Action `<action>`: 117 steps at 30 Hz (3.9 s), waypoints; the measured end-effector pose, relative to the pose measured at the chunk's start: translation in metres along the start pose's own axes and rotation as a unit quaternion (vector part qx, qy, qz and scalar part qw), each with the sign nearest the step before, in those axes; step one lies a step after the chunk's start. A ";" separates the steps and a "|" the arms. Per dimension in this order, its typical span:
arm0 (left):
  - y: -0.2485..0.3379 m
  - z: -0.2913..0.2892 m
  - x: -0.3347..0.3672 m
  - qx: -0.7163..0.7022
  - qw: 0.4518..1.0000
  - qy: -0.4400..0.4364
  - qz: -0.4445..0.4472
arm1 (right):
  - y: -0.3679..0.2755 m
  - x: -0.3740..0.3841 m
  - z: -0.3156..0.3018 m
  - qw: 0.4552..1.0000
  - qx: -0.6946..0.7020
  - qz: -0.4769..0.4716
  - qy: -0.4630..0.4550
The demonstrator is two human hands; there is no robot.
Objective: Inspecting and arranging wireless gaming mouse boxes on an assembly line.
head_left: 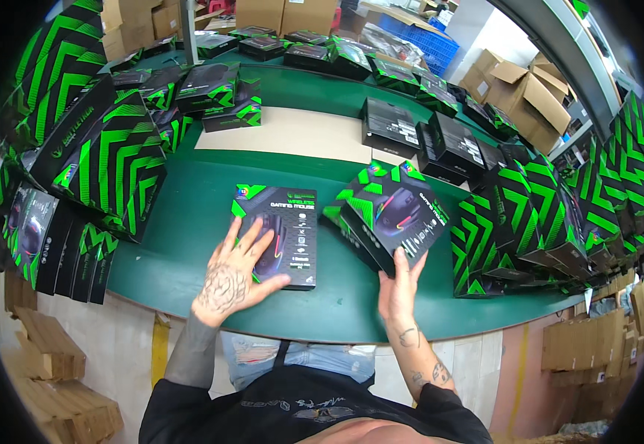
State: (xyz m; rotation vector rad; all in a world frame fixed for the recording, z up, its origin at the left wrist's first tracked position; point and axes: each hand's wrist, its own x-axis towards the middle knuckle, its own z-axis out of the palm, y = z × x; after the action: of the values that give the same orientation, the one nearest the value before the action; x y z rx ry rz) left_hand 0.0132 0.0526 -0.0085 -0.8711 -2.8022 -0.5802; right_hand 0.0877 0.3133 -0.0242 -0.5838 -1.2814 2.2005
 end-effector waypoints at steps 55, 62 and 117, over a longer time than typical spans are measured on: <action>-0.002 0.024 -0.038 -0.171 0.984 -0.034 0.025 | 0.062 0.101 0.057 0.921 -0.107 0.100 -0.361; 0.002 0.029 0.002 -0.499 0.864 0.053 -0.027 | 0.043 0.104 0.062 0.910 0.015 0.192 -0.366; -0.113 0.110 0.270 -0.119 0.933 0.257 0.224 | 0.086 0.406 0.173 0.944 -0.328 -0.023 0.007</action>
State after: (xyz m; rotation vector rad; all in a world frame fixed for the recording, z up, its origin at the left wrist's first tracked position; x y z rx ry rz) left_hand -0.2757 0.1503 -0.0771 -1.1553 -2.0095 -0.9199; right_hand -0.3474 0.4198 -0.0626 -0.7955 -2.0058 1.6942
